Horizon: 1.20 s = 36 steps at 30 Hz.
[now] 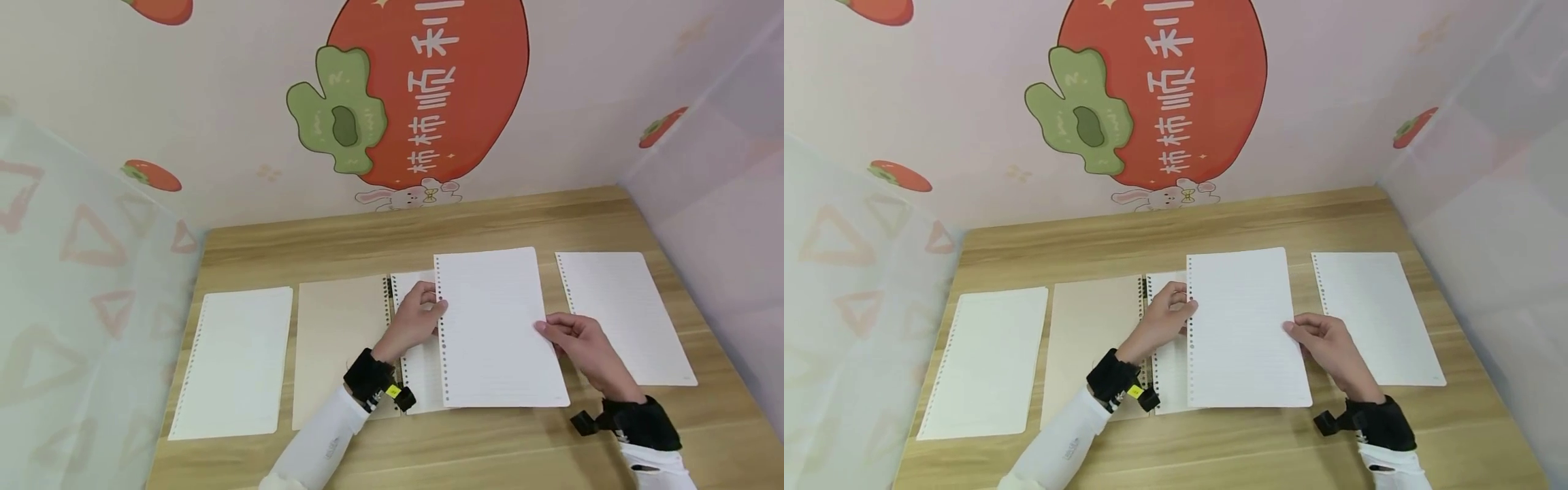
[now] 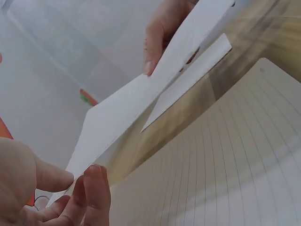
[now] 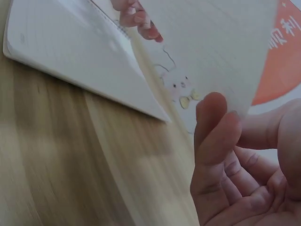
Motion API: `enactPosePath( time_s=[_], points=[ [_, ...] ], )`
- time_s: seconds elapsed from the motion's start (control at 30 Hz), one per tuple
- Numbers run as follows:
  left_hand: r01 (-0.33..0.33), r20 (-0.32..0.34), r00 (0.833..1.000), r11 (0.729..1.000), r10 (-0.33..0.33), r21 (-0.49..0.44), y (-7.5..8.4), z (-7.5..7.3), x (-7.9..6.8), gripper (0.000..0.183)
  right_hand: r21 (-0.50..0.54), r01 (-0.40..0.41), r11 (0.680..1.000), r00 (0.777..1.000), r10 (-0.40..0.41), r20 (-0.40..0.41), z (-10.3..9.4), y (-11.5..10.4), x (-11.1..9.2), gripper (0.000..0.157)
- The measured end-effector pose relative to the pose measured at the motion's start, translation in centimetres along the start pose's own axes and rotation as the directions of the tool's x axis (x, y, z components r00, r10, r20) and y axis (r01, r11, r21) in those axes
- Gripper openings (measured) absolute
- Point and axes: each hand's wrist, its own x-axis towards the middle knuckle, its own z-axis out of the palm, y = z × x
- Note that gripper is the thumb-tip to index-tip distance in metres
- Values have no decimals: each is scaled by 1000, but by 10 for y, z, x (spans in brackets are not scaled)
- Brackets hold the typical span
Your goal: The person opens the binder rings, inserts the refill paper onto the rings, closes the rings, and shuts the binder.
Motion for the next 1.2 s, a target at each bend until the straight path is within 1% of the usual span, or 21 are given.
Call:
enactPosePath(
  time_s=[0.13, 0.23, 0.37, 0.5, 0.63, 0.7, 0.8, 0.9, 0.97, 1.0, 1.03, 1.07, 1.1, 1.2],
  points=[
    [14, -23, 1000, 1000, -14, 8, -9, -15, -9, 42, 50, 0, 999, 1000, 0, 11, 16, -1, 7, 44],
    [21, -48, 999, 1000, -21, -12, -16, -26, -16, 44, 93, -5, 996, 1000, 3, 17, 27, -2, 11, 44],
    [-5, -82, 997, 1000, 3, -23, -24, -40, -26, 43, 148, -36, 988, 999, 32, 30, 39, -2, 16, 45],
    [-38, -129, 991, 998, 44, 50, -29, -53, -35, 41, 173, -56, 983, 998, 52, 27, 51, -3, 17, 47],
    [-72, -166, 981, 986, 96, 148, -33, -66, -43, 35, 186, -60, 981, 998, 54, 37, 60, -3, 18, 46],
    [-83, -184, 976, 981, 115, 176, -35, -72, -46, 32, 185, -64, 981, 997, 56, 47, 65, -3, 19, 45],
    [-102, -204, 968, 972, 146, 213, -37, -78, -48, 31, 174, -73, 982, 997, 64, 53, 71, -4, 21, 45],
    [-112, -215, 962, 960, 170, 258, -39, -82, -48, 32, 160, -73, 984, 996, 65, 53, 76, -5, 23, 45],
    [-130, -205, 958, 943, 199, 307, -41, -83, -45, 32, 162, -73, 984, 997, 66, 49, 79, -5, 24, 45],
    [-139, -197, 957, 930, 215, 341, -42, -84, -43, 33, 164, -73, 984, 997, 67, 45, 80, -5, 25, 45],
    [-151, -186, 954, 911, 237, 383, -43, -84, -42, 34, 164, -71, 984, 997, 65, 45, 80, -5, 25, 45],
    [-166, -175, 949, 890, 260, 425, -45, -84, -40, 34, 168, -73, 983, 997, 67, 43, 81, -5, 25, 45],
    [-180, -162, 944, 863, 286, 472, -46, -84, -38, 35, 169, -73, 983, 997, 67, 41, 82, -5, 26, 45],
    [-216, -126, 926, 774, 355, 596, -50, -83, -33, 37, 170, -78, 982, 997, 72, 38, 82, -4, 27, 46]
  ],
)
